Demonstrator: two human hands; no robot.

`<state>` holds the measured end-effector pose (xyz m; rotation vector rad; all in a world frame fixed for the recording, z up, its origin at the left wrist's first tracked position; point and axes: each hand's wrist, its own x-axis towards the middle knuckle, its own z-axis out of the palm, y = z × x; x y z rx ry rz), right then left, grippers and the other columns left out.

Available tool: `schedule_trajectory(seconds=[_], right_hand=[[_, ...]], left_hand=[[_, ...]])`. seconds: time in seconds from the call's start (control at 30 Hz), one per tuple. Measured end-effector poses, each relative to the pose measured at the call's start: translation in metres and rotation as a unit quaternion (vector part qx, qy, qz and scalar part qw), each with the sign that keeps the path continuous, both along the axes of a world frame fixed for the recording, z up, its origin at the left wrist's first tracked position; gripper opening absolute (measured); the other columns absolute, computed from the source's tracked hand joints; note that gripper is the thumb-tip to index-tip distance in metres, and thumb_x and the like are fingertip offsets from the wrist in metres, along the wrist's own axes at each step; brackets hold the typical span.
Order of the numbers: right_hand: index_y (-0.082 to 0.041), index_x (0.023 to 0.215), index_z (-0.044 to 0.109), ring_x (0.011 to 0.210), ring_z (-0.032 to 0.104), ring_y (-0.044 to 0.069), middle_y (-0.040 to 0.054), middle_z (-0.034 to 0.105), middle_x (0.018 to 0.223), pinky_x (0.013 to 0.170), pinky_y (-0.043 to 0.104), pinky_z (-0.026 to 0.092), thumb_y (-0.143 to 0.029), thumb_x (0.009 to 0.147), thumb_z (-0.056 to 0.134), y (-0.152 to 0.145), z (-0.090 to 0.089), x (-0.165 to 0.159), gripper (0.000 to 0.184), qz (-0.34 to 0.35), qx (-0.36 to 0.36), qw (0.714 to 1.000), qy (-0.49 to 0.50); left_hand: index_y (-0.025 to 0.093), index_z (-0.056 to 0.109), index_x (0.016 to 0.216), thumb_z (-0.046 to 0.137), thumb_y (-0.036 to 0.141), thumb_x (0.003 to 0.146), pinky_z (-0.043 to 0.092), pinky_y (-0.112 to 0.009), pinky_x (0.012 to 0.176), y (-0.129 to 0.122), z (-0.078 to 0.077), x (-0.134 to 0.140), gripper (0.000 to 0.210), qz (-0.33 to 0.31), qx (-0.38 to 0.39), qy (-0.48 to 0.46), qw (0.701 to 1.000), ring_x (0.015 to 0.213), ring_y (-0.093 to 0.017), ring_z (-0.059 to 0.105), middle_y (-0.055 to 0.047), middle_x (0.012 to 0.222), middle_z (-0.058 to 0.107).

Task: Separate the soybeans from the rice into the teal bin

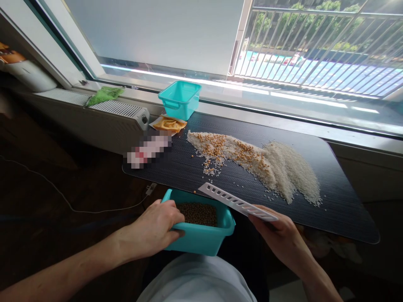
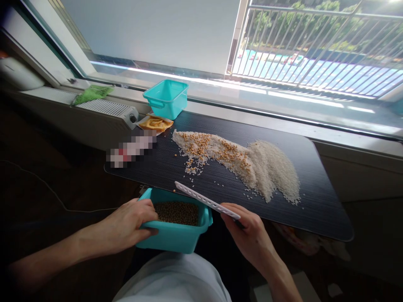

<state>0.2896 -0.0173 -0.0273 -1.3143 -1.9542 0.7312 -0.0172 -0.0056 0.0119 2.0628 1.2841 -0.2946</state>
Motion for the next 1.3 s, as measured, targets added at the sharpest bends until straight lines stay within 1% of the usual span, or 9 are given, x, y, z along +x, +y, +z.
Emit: schedule_trajectory(seconds=[0.1, 0.33, 0.5, 0.67, 0.8, 0.9, 1.0, 1.13, 1.3], right_hand=[[-0.022, 0.095, 0.074, 0.080, 0.073, 0.016, 0.0020, 0.078, 0.093, 0.076, 0.021, 0.058, -0.020, 0.091, 0.058, 0.004, -0.001, -0.006, 0.017, -0.001, 0.004, 1.000, 0.007], [-0.022, 0.099, 0.073, 0.087, 0.072, 0.017, 0.0043, 0.076, 0.101, 0.078, 0.023, 0.057, -0.021, 0.094, 0.055, 0.008, -0.006, -0.033, 0.019, 0.058, -0.021, 0.998, 0.028], [-0.022, 0.097, 0.074, 0.086, 0.073, 0.020, 0.0050, 0.077, 0.099, 0.075, 0.028, 0.058, -0.022, 0.093, 0.054, 0.030, -0.020, -0.037, 0.021, -0.023, 0.036, 0.999, 0.019], [-0.022, 0.087, 0.075, 0.077, 0.073, 0.021, 0.0040, 0.078, 0.089, 0.069, 0.029, 0.057, -0.028, 0.089, 0.056, 0.055, -0.028, -0.012, 0.021, -0.142, 0.082, 0.986, -0.023], [-0.021, 0.078, 0.076, 0.067, 0.071, 0.021, 0.0027, 0.077, 0.075, 0.060, 0.027, 0.054, -0.035, 0.085, 0.058, 0.069, -0.024, 0.012, 0.024, -0.214, 0.091, 0.971, -0.050], [-0.021, 0.080, 0.078, 0.067, 0.071, 0.022, 0.0027, 0.077, 0.075, 0.058, 0.028, 0.052, -0.037, 0.084, 0.060, 0.077, -0.017, 0.023, 0.024, -0.232, 0.093, 0.966, -0.057], [-0.020, 0.079, 0.078, 0.065, 0.070, 0.022, 0.0027, 0.076, 0.072, 0.055, 0.028, 0.050, -0.036, 0.085, 0.059, 0.088, -0.010, 0.025, 0.025, -0.232, 0.090, 0.966, -0.073], [-0.019, 0.078, 0.077, 0.062, 0.067, 0.019, 0.0016, 0.074, 0.068, 0.054, 0.026, 0.049, -0.038, 0.088, 0.056, 0.099, -0.008, 0.018, 0.029, -0.190, 0.070, 0.976, -0.083], [-0.020, 0.085, 0.077, 0.074, 0.070, 0.022, 0.0031, 0.077, 0.082, 0.063, 0.028, 0.052, -0.035, 0.090, 0.056, 0.095, -0.009, 0.013, 0.026, -0.119, 0.046, 0.989, -0.074]], left_hand=[[0.020, 0.057, 0.067, 0.055, 0.024, 0.082, 0.040, -0.037, 0.083, 0.000, 0.001, -0.001, 0.016, 0.000, -0.002, 0.001, 1.000, 0.091, -0.022, 0.059, -0.003, 0.085, 0.066], [0.019, 0.057, 0.068, 0.054, 0.023, 0.083, 0.039, -0.040, 0.085, -0.001, 0.000, -0.005, 0.015, 0.000, -0.006, 0.002, 1.000, 0.094, -0.023, 0.058, -0.003, 0.084, 0.066], [0.019, 0.056, 0.068, 0.052, 0.023, 0.083, 0.038, -0.039, 0.085, -0.003, -0.003, -0.006, 0.016, 0.002, 0.005, 0.004, 1.000, 0.093, -0.022, 0.058, -0.004, 0.086, 0.067], [0.018, 0.054, 0.066, 0.050, 0.021, 0.082, 0.038, -0.038, 0.083, -0.001, -0.003, -0.005, 0.017, 0.007, -0.007, -0.001, 1.000, 0.092, -0.022, 0.057, -0.003, 0.083, 0.067], [0.019, 0.054, 0.065, 0.050, 0.020, 0.081, 0.038, -0.038, 0.082, 0.001, -0.005, -0.004, 0.016, 0.007, -0.011, 0.001, 1.000, 0.091, -0.022, 0.056, -0.003, 0.082, 0.067], [0.019, 0.054, 0.064, 0.051, 0.022, 0.082, 0.037, -0.037, 0.081, 0.002, -0.007, -0.004, 0.018, 0.002, -0.009, -0.007, 1.000, 0.090, -0.022, 0.056, -0.002, 0.079, 0.066], [0.019, 0.054, 0.064, 0.051, 0.021, 0.082, 0.037, -0.037, 0.079, 0.002, -0.007, -0.003, 0.019, -0.002, -0.007, -0.007, 1.000, 0.089, -0.022, 0.056, -0.002, 0.078, 0.065], [0.019, 0.054, 0.064, 0.051, 0.021, 0.082, 0.037, -0.037, 0.079, 0.003, -0.008, -0.001, 0.018, -0.001, -0.008, -0.010, 1.000, 0.088, -0.021, 0.057, -0.002, 0.079, 0.065], [0.019, 0.053, 0.065, 0.050, 0.020, 0.081, 0.037, -0.037, 0.080, 0.003, -0.007, 0.000, 0.017, -0.003, -0.009, -0.005, 1.000, 0.090, -0.022, 0.057, -0.002, 0.079, 0.065]])
